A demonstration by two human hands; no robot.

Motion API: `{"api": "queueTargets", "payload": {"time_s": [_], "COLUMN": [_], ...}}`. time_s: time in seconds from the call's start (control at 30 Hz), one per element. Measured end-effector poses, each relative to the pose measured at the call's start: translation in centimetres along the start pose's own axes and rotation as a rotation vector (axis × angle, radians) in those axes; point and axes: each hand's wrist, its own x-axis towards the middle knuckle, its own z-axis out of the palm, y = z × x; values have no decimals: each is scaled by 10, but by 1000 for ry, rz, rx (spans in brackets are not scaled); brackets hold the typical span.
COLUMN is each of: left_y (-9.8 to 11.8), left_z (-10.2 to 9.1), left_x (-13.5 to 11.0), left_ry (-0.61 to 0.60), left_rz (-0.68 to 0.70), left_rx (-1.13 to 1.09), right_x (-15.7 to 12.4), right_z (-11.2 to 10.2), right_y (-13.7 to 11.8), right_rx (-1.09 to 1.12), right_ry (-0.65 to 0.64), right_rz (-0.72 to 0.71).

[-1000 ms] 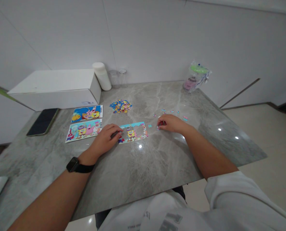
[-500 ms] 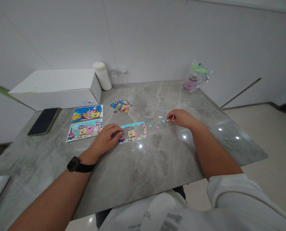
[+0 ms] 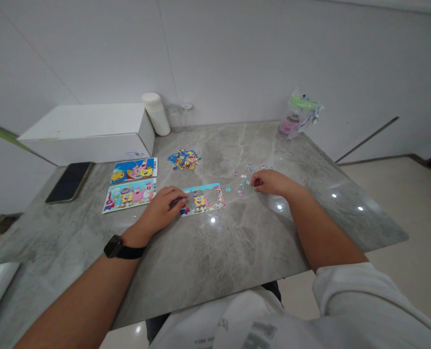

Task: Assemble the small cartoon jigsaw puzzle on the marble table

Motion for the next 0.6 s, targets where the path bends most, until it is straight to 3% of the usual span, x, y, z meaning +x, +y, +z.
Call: {"api": "queueTargets", "payload": {"time_s": [0.33,0.6], "left_y": [2,3], "left_z": [-2,-1], "left_x": [0,0], "left_ry": [8,46], "left_rz": [-18,10], "left_rx": [7,8], "right_x": [-3,8], "right_z": [0,8], "right_y": [-4,-38], "right_rx": [196,708], "right_ry": [72,214], "right_rz": [-110,-172]}}
